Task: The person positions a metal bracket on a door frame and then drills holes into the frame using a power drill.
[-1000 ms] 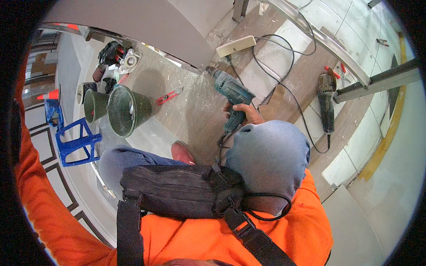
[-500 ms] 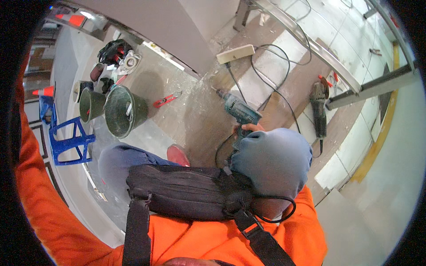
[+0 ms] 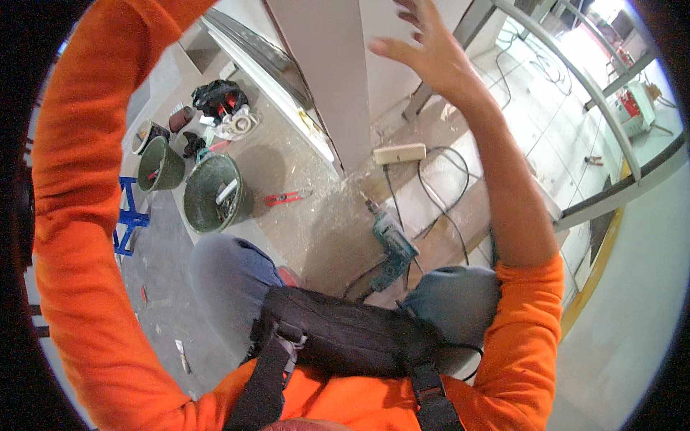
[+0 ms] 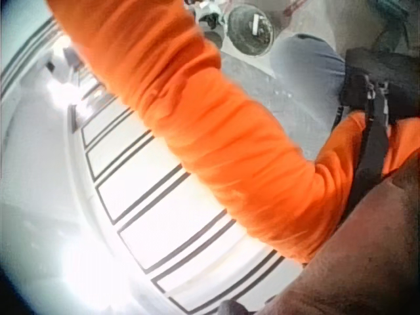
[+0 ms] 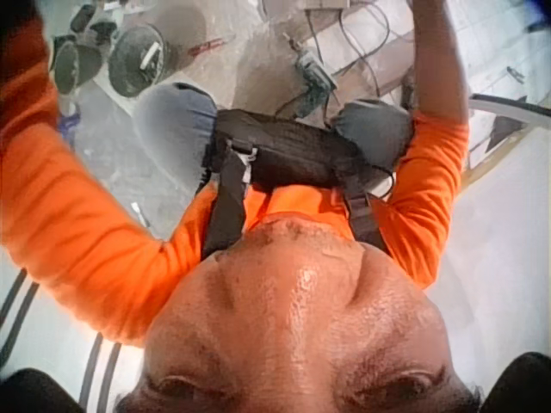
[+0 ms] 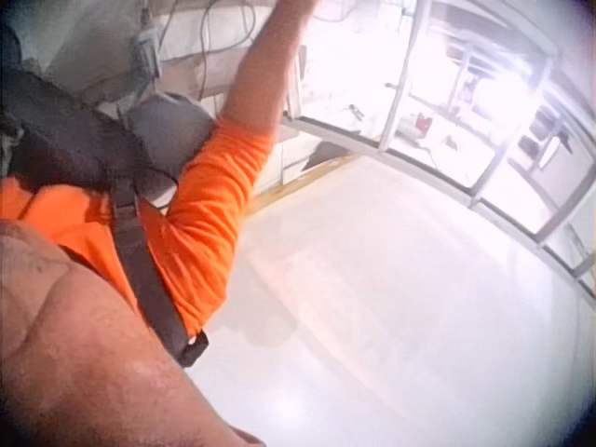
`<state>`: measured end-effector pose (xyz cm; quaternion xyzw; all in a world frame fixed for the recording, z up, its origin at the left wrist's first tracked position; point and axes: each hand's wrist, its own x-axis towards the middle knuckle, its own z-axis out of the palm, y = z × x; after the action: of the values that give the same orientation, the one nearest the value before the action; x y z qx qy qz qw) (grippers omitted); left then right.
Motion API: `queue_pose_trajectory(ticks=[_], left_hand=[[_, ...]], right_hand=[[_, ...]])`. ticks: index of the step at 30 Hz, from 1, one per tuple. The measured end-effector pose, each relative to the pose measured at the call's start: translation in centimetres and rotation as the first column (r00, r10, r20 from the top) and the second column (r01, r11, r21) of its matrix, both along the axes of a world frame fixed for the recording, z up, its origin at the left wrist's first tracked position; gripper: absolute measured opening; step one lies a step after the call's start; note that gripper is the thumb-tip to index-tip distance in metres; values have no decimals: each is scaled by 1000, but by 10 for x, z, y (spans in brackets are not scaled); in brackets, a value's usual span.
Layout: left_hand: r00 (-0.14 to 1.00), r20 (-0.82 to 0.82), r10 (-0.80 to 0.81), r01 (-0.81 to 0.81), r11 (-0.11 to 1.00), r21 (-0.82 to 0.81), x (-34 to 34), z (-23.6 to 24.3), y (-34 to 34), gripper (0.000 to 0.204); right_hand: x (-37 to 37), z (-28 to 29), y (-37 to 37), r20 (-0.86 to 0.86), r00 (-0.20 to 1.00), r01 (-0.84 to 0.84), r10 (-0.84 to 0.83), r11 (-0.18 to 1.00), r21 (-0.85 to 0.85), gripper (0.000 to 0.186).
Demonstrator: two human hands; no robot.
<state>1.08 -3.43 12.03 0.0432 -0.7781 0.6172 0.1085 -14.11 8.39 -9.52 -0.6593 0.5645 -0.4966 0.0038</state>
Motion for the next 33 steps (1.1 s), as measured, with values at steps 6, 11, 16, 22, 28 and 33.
queue_pose_trajectory(ticks=[6, 11, 16, 22, 28, 33], left_hand=[[993, -12, -120, 120, 990, 78, 15, 3, 6, 35], [1000, -22, -8, 13, 978, 208, 5, 7, 12, 32], [703, -357, -615, 708, 650, 276, 20, -14, 10, 17], [494, -549, -674, 811, 585, 12, 79, -19, 9, 13], [952, -195, -234, 252, 965, 72, 55, 27, 26, 46], [959, -169, -227, 240, 969, 59, 35, 35, 12, 41]], right_hand=[[64, 31, -54, 278, 961, -65, 10, 980, 189, 118], [75, 16, -60, 383, 921, -84, 76, 996, 5, 109], [82, 10, -58, 480, 874, -96, 73, 995, 24, 112], [88, 21, -53, 445, 895, -37, 9, 998, 55, 107], [91, 12, -48, 512, 851, -112, 120, 993, -47, 97], [64, -29, -49, 686, 710, 33, 162, 965, -262, 71]])
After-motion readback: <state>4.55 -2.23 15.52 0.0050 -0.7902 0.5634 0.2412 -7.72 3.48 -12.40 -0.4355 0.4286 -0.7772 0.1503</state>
